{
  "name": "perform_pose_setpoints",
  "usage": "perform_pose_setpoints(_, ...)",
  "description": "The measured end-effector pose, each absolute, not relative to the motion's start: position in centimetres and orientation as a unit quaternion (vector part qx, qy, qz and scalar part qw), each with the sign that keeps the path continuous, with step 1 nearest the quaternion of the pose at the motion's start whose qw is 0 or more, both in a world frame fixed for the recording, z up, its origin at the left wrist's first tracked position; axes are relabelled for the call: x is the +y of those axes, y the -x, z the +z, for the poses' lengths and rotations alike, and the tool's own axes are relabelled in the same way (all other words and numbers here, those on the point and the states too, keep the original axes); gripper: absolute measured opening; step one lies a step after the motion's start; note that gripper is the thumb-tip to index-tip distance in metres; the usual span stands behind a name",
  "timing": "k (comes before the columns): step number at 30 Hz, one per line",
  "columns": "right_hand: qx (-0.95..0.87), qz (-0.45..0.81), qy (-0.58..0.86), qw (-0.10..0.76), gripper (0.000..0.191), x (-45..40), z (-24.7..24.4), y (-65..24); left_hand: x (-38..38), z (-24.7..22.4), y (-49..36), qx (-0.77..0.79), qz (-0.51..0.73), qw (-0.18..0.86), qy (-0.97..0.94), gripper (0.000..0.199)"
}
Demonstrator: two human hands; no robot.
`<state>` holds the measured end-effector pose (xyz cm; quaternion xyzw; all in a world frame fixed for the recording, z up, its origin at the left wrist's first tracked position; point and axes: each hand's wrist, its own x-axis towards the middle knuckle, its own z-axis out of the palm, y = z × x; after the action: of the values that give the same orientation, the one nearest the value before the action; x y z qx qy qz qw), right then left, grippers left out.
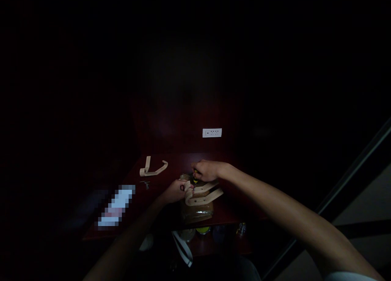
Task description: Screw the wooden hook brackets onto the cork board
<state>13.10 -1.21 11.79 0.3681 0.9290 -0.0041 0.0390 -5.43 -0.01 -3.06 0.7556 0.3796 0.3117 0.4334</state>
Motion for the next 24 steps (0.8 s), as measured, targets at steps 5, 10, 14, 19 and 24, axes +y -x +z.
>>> perform_pose_setpoints(5, 0.928, -0.006, -0.37, 0.039, 0.024, -1.18, 11.84, -13.1, -0.21, -2.75, 5.23, 0.39, 0.314, 0.445, -0.742, 0.036)
perform_pose_setpoints(10, 0.927, -0.01, -0.374, 0.039, 0.024, -1.21, 11.87, -12.97, -0.42, -2.44, 4.99, 0.386, 0.333, 0.449, -0.734, 0.034)
perform_pose_setpoints(14, 0.926, -0.012, -0.375, 0.034, 0.023, -1.17, 11.86, -12.89, -0.43, -2.33, 4.86, 0.38, 0.338, 0.454, -0.732, 0.033)
perform_pose_setpoints(19, 0.926, -0.012, -0.376, 0.035, 0.024, -1.06, 11.84, -12.95, -0.34, -2.44, 4.82, 0.388, 0.33, 0.473, -0.719, 0.034)
perform_pose_setpoints(24, 0.927, -0.012, -0.373, 0.037, 0.024, -1.02, 11.87, -12.99, -0.14, -3.0, 4.78, 0.395, 0.346, 0.44, -0.728, 0.033)
